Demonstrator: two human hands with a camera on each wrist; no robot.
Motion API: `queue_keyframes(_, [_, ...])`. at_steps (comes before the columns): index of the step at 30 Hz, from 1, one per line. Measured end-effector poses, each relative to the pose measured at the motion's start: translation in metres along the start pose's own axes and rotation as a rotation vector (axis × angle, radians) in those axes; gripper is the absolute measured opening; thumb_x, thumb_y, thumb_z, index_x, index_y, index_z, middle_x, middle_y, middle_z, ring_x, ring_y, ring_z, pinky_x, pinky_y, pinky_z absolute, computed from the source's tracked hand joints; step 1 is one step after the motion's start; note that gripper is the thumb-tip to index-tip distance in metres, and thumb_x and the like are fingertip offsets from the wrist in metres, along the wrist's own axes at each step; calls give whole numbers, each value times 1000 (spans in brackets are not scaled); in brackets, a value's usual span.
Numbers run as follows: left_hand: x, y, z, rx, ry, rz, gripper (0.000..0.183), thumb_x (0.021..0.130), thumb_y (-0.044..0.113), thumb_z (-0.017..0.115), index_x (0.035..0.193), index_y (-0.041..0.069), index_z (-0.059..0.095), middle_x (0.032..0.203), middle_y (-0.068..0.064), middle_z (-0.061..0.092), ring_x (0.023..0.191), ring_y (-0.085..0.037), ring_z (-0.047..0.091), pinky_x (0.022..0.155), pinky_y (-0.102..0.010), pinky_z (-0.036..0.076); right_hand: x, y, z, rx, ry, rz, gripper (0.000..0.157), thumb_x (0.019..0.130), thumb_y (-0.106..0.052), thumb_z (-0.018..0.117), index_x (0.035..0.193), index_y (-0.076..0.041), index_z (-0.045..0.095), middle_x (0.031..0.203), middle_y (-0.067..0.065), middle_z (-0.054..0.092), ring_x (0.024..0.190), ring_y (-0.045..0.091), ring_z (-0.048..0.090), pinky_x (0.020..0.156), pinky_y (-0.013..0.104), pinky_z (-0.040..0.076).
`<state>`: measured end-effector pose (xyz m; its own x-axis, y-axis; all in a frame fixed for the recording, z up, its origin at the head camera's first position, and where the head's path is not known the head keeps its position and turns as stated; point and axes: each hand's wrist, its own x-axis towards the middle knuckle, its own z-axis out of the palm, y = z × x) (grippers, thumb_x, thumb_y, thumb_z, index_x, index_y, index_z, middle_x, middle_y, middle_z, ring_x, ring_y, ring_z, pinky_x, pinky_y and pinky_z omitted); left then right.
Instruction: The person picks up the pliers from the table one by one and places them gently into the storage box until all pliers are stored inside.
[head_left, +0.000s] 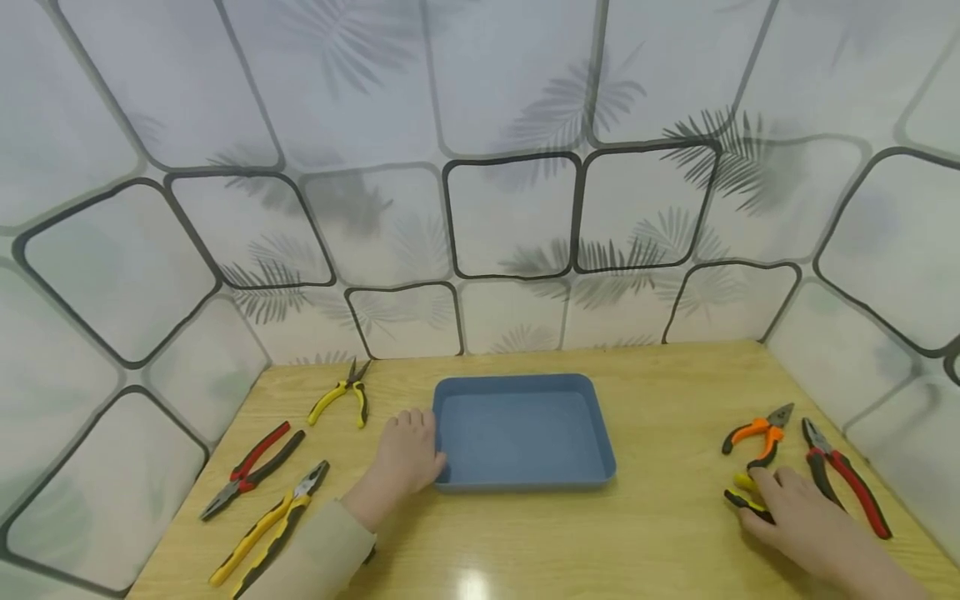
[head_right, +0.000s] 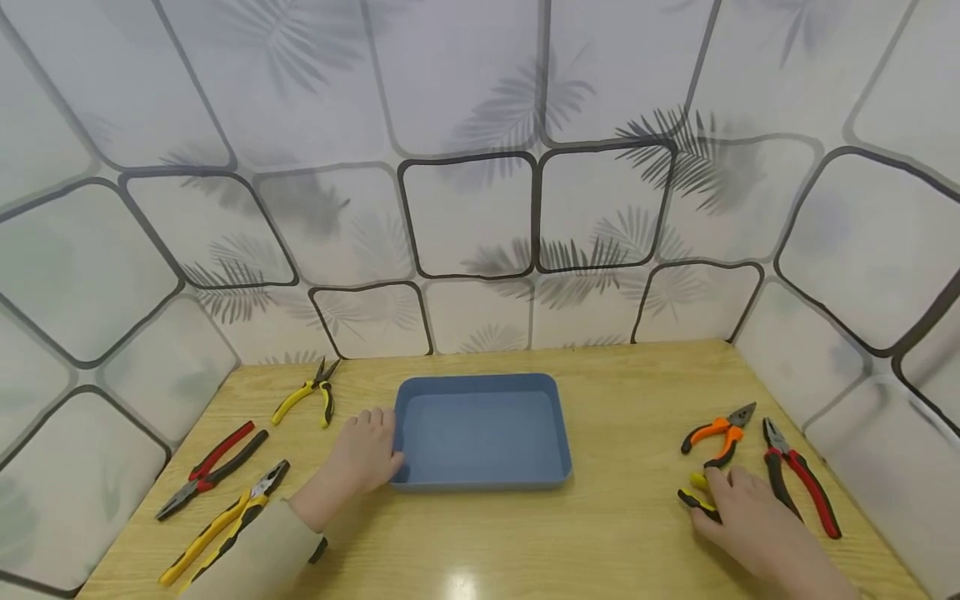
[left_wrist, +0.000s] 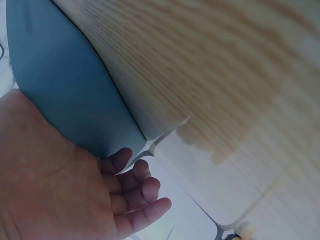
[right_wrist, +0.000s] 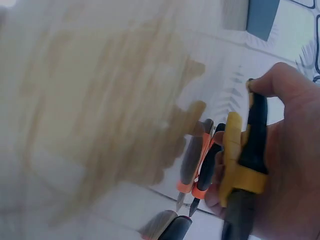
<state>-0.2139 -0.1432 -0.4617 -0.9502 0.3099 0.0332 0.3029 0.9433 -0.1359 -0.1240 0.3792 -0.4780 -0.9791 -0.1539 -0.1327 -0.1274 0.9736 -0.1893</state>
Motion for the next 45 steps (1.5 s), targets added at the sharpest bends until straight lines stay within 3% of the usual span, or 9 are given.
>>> queue_keyframes(12, [1, -1, -3, -23, -20, -9, 54, 97, 42, 70, 121, -5, 59, 110, -22, 65, 107, -36, 66, 96, -49, 56, 4, -3, -5, -57, 36, -36, 58, 103, -53, 62, 133, -4, 59, 106, 11, 61, 87, 19, 54, 69, 40, 47])
queue_keyframes(28, [2, -2, 1, 1, -20, -7, 55, 97, 44, 68, 121, -5, 59, 109, -21, 66, 106, -35, 66, 96, -48, 57, 6, -15, -9, -65, 147, -93, 35, 100, -38, 68, 123, -13, 58, 91, 1, 48, 78, 16, 39, 68, 31, 34])
queue_keyframes(34, [2, -2, 2, 4, -13, -2, 58, 97, 46, 69, 123, -5, 59, 111, -21, 67, 106, -34, 66, 96, -47, 57, 10, -17, -9, -78, 204, -136, 33, 97, -34, 71, 118, -11, 59, 95, 2, 52, 80, 15, 44, 70, 34, 40])
queue_keyframes(42, [1, -3, 5, 7, -8, 1, 60, 97, 47, 68, 125, -5, 59, 112, -21, 67, 106, -34, 66, 96, -47, 57, 14, -20, -9, -85, 232, -154, 42, 95, -35, 73, 124, -6, 61, 108, 10, 63, 89, 21, 59, 72, 43, 50])
queue_keyframes(45, [2, -3, 4, 6, -5, 2, 59, 97, 46, 68, 126, -5, 58, 113, -21, 66, 108, -35, 66, 98, -47, 57, 17, -22, -9, -89, 241, -155, 44, 95, -35, 72, 126, -5, 61, 109, 10, 62, 89, 20, 59, 71, 41, 50])
